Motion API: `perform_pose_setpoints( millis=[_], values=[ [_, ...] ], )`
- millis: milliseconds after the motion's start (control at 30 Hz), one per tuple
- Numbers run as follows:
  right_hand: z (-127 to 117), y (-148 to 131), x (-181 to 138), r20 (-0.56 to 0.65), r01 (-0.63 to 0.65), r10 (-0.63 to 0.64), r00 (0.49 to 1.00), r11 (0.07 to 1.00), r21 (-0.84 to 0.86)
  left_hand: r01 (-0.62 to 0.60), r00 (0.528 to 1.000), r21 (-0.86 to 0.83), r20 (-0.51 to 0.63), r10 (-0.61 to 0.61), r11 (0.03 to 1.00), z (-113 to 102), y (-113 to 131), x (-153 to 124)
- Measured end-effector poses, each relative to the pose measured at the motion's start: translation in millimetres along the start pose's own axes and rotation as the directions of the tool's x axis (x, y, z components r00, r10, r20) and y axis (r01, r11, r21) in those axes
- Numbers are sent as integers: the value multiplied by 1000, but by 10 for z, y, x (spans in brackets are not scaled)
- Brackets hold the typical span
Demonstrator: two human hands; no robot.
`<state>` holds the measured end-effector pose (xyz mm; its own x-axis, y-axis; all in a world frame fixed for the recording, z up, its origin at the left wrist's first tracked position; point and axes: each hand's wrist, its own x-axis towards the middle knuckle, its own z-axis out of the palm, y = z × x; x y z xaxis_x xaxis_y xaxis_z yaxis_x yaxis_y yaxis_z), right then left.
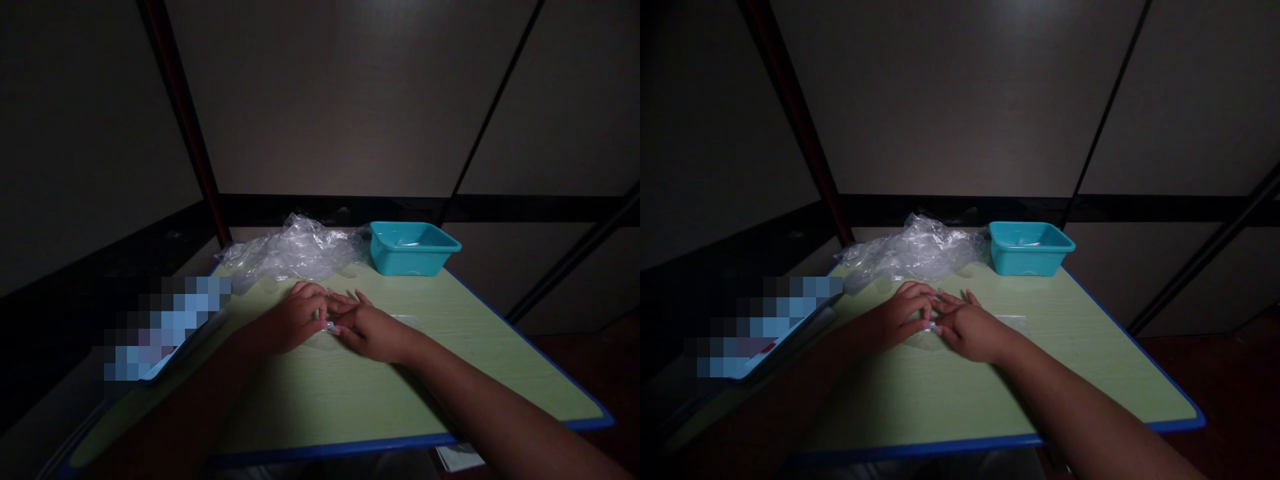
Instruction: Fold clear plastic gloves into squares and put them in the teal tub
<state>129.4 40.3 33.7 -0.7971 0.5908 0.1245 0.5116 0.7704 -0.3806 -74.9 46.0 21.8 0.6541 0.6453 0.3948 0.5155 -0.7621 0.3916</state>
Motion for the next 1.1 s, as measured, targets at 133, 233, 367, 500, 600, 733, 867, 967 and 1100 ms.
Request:
perform_pose_setpoints(
  millis=[133, 233, 367, 500, 600, 733, 867, 967, 1100],
  values=[
    [-5, -1, -1, 0, 9, -9, 1000, 1000, -4, 15, 1000, 3, 17, -15, 1000, 1, -92, -2],
    [-7, -6, -3, -4, 8, -8, 1000, 1000, -4, 37, 999, 20, 35, -37, 999, -9, -142, -5],
    [4, 0, -1, -10, 15, -15, 1000, 1000, -12, 54, 997, -1, 55, -54, 999, -28, -156, -4],
    [22, 19, 3, -12, 15, -15, 1000, 1000, -11, 53, 998, -27, 37, -52, 998, -45, -140, -1],
    [26, 27, 2, -8, 11, -11, 1000, 1000, -11, 55, 997, -15, 47, -54, 998, -66, -122, -3],
    [20, 24, -3, -6, 12, -12, 1000, 1000, -6, 73, 994, -20, 79, -71, 997, -77, -124, -8],
    [19, 26, -8, -9, 12, -12, 1000, 1000, 9, 75, 993, -32, 93, -72, 997, -64, -152, -9],
    [27, 38, -8, -8, 6, -6, 1000, 1000, 6, 72, 992, -24, 101, -69, 997, -55, -167, -8],
    [37, 49, -4, -2, 12, -12, 1000, 1000, -2, 80, 990, -21, 116, -77, 997, -59, -170, -15]
  ],
)
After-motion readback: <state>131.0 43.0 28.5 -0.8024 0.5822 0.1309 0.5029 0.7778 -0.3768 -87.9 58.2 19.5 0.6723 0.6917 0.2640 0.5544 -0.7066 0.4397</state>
